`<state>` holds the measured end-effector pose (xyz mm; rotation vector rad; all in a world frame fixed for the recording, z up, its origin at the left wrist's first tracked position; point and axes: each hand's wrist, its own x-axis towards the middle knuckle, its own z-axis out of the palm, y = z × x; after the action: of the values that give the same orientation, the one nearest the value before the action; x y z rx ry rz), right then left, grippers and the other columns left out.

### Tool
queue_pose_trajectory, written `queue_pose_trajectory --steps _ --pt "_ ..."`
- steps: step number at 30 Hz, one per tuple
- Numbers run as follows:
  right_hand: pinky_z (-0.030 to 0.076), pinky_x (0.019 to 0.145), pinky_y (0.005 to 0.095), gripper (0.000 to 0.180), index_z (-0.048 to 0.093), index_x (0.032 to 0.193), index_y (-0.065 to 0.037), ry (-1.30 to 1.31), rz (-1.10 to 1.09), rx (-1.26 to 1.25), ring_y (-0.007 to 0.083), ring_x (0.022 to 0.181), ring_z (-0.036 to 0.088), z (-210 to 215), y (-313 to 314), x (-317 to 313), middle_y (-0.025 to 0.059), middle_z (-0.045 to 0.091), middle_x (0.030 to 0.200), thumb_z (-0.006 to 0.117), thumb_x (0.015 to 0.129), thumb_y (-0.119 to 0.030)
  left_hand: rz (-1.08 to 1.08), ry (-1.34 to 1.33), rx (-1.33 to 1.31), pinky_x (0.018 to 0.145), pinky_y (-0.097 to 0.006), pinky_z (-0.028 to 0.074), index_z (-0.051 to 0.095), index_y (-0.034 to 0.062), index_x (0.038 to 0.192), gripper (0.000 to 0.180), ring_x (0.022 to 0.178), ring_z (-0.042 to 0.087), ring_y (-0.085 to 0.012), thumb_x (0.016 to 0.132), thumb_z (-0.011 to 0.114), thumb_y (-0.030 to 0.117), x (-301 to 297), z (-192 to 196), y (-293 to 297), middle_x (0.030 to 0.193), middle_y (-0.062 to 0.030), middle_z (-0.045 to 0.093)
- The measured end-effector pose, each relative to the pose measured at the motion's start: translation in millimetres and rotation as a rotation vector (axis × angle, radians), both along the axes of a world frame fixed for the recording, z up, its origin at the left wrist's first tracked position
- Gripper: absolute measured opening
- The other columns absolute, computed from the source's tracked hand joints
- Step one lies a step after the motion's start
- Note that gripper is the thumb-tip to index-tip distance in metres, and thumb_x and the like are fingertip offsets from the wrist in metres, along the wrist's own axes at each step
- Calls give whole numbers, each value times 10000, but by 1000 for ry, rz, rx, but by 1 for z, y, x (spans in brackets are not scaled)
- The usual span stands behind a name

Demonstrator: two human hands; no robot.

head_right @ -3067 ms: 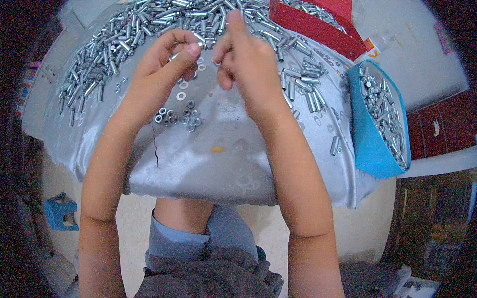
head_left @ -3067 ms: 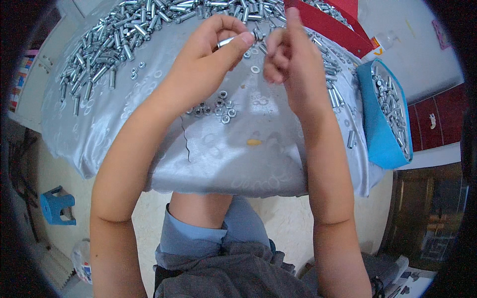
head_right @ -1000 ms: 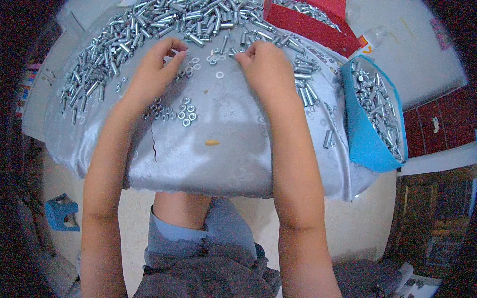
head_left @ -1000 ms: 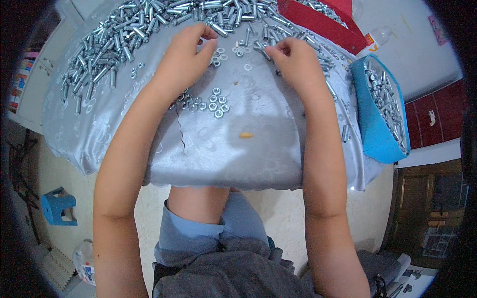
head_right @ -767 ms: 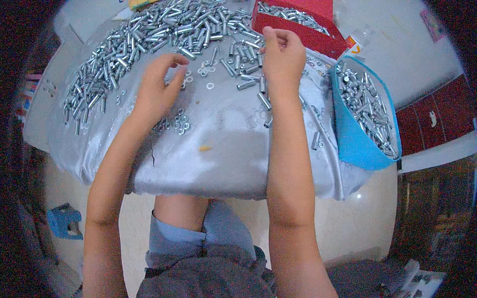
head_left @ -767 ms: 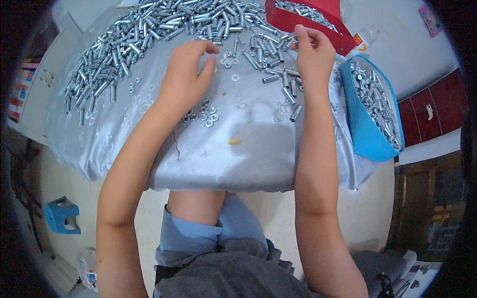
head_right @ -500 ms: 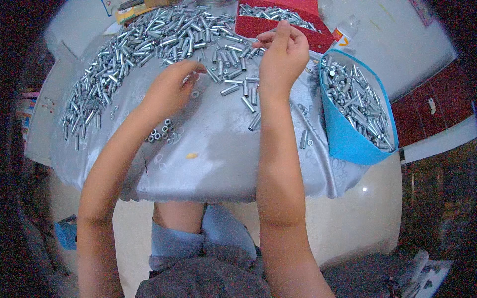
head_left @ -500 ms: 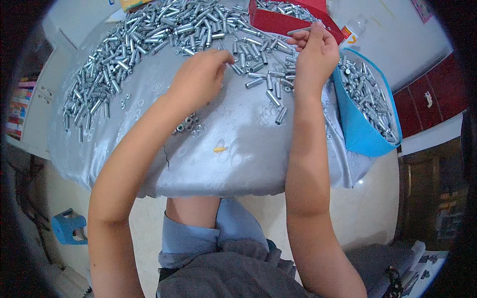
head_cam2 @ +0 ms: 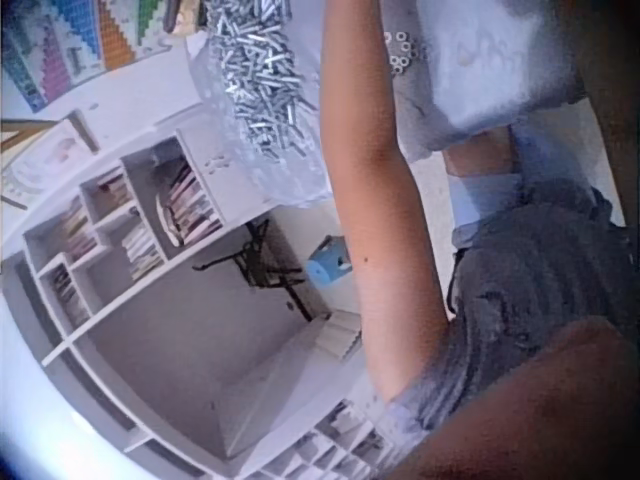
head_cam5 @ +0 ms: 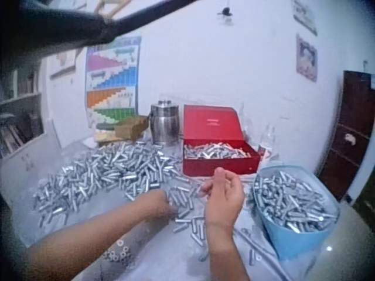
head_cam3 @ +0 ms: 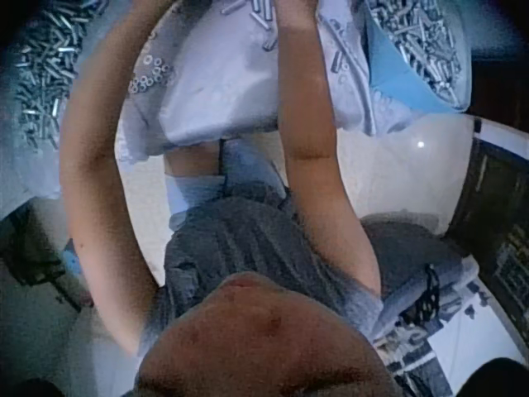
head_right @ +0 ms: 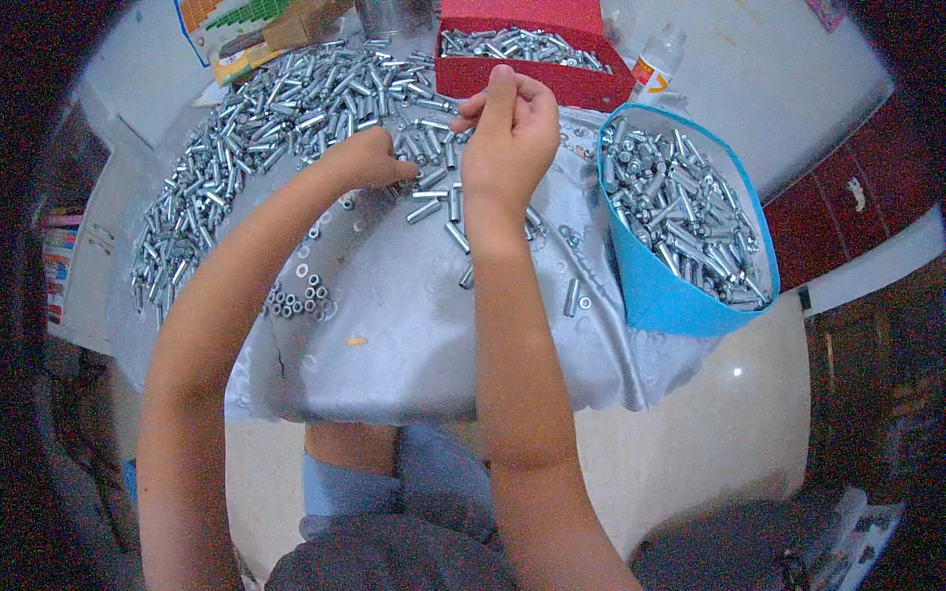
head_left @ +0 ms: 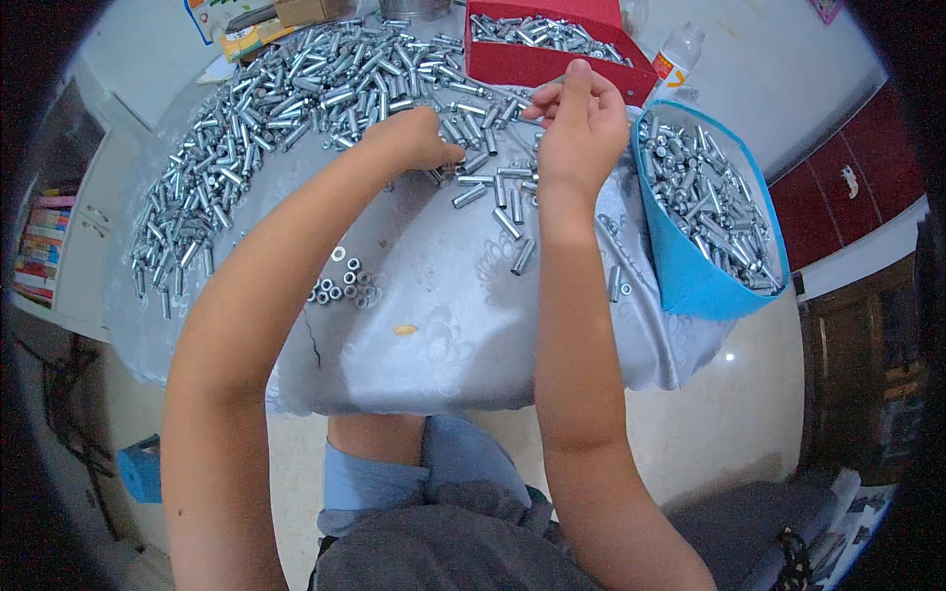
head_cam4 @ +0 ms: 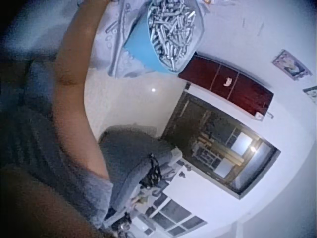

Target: The person assembles metal fasteners by hand, picking up cylindrical metal pieces and small washers from a table covered with a white cloth. They thread the washers onto the cylinders and place the assembled units into a blue plastic container. The person also sorts loose fasteners into a red box.

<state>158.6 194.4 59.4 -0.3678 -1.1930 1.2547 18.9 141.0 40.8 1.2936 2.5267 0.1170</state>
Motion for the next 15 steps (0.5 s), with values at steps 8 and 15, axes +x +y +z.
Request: queue_pose_trajectory --steps 8,15 --pt "392 430 202 226 442 870 11 4 39 -23 102 465 489 0 -1 0 64 528 575 505 866 -205 -49 -30 1 776 -373 457 600 -34 928 531 926 570 -309 680 600 435 5 2 1 995 -205 581" --pt "354 456 185 189 474 860 -10 4 63 -71 83 492 491 3 -5 0 41 531 592 505 865 -197 400 -540 688 552 -298 399 600 20 877 600 612 455 -148 737 474 589 -98 44 -20 750 -84 540"
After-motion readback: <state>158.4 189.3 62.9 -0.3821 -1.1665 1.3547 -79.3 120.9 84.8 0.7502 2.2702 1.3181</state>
